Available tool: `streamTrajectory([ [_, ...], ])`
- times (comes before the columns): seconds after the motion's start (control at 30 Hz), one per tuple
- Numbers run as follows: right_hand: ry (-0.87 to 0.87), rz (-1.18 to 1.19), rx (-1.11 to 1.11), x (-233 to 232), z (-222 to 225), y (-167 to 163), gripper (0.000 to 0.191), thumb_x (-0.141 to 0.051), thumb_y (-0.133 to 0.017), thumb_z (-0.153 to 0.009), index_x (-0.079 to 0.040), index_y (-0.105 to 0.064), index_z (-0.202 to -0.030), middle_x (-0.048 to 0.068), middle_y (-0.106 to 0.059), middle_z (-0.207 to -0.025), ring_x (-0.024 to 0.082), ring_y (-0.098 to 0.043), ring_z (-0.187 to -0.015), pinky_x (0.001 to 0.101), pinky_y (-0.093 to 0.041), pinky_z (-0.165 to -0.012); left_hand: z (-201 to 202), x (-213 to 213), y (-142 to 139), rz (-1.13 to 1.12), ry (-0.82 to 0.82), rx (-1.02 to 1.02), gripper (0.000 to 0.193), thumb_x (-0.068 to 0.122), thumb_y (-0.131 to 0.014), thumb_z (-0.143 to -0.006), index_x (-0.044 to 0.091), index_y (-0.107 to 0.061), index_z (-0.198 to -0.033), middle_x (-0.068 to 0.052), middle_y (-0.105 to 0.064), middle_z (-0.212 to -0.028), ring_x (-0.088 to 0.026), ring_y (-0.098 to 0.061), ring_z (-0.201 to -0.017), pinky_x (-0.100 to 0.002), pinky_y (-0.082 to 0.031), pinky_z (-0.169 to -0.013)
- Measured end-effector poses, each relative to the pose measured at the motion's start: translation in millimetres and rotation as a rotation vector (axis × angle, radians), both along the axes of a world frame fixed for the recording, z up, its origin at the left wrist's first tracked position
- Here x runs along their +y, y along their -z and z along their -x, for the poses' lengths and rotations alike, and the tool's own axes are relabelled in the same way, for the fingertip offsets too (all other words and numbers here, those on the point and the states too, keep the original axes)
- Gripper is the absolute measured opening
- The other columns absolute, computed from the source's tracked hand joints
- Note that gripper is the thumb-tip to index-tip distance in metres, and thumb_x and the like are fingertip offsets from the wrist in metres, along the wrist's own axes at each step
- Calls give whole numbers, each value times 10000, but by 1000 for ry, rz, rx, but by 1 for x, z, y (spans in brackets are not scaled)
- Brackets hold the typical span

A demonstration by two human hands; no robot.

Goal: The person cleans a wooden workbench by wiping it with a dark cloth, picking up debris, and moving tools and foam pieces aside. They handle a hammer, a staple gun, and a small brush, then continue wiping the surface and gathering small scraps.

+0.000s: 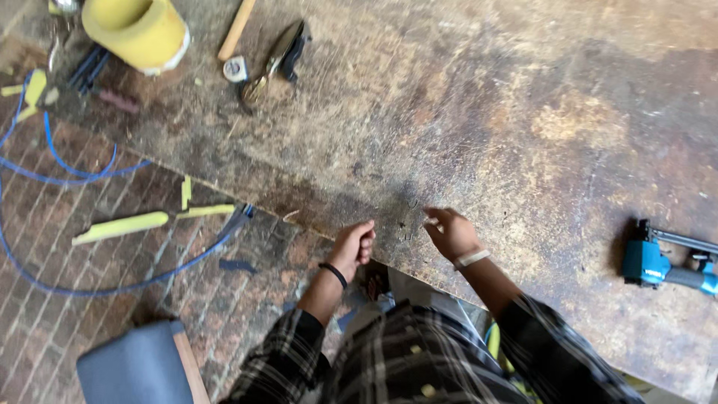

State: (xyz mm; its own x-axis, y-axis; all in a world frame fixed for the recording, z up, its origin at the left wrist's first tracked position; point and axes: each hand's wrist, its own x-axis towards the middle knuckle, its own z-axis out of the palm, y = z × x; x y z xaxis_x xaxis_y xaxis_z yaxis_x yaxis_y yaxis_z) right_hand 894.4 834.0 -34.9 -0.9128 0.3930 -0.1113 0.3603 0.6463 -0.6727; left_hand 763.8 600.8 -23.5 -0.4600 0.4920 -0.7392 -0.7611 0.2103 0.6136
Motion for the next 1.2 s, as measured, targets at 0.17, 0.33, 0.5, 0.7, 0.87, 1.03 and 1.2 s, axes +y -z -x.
streamTrajectory([
  [0.17,-43,-142,55,6,40,49,220,-166,-691,-926,-123,-758,-1131,105,-740,-1040,259,-747,-806,367,-632,-732,28,-2,-8,104,9,61,310,336,-609,-977,139,-611,-738,62,-483,-552,-80,-391,-451,-262,-306,-411],
  [0.33,-247,-316,-220,6,53,37,241,-165,-629,-960,-132,-649,-1197,91,-661,-1169,250,-706,-900,365,-608,-671,57,-6,-9,222,23,122,278,313,-638,-983,93,-684,-817,46,-523,-605,-81,-439,-497,-271,-347,-443],
  [0.5,-252,-222,-836,-9,69,18,378,-124,-397,-1072,-108,-432,-1448,155,-511,-1404,232,-696,-983,328,-621,-710,102,20,13,359,436,579,232,352,-679,-961,160,-794,-900,36,-682,-740,-88,-543,-575,-287,-442,-529],
  [0.7,428,-68,-184,-54,20,38,156,-189,-598,-1025,-100,-644,-1145,166,-719,-1091,344,-700,-899,439,-563,-775,152,83,39,263,684,1345,130,303,-716,-907,235,-819,-948,-36,-784,-902,-206,-708,-769,-368,-572,-673],
  [0.87,1017,192,-47,-120,-16,43,245,-181,-630,-946,-144,-693,-1180,146,-734,-861,293,-720,-775,404,-566,-719,160,117,36,384,1097,1293,257,344,-652,-966,295,-720,-1209,-56,-781,-926,-230,-713,-762,-407,-573,-691],
  [1.03,1181,254,-42,-159,-23,43,308,-156,-642,-905,-182,-740,-1196,142,-740,-860,270,-726,-779,380,-565,-725,173,111,42,261,1339,1376,288,368,-635,-972,341,-700,-1252,-33,-754,-1051,-240,-717,-819,-401,-581,-729],
  [1.2,1200,11,-68,-177,-18,49,215,-179,-682,-911,-156,-783,-1099,159,-734,-905,323,-718,-821,411,-569,-744,175,112,43,127,1397,1502,219,347,-644,-990,291,-745,-1175,-40,-759,-1061,-249,-722,-869,-407,-571,-781],
])
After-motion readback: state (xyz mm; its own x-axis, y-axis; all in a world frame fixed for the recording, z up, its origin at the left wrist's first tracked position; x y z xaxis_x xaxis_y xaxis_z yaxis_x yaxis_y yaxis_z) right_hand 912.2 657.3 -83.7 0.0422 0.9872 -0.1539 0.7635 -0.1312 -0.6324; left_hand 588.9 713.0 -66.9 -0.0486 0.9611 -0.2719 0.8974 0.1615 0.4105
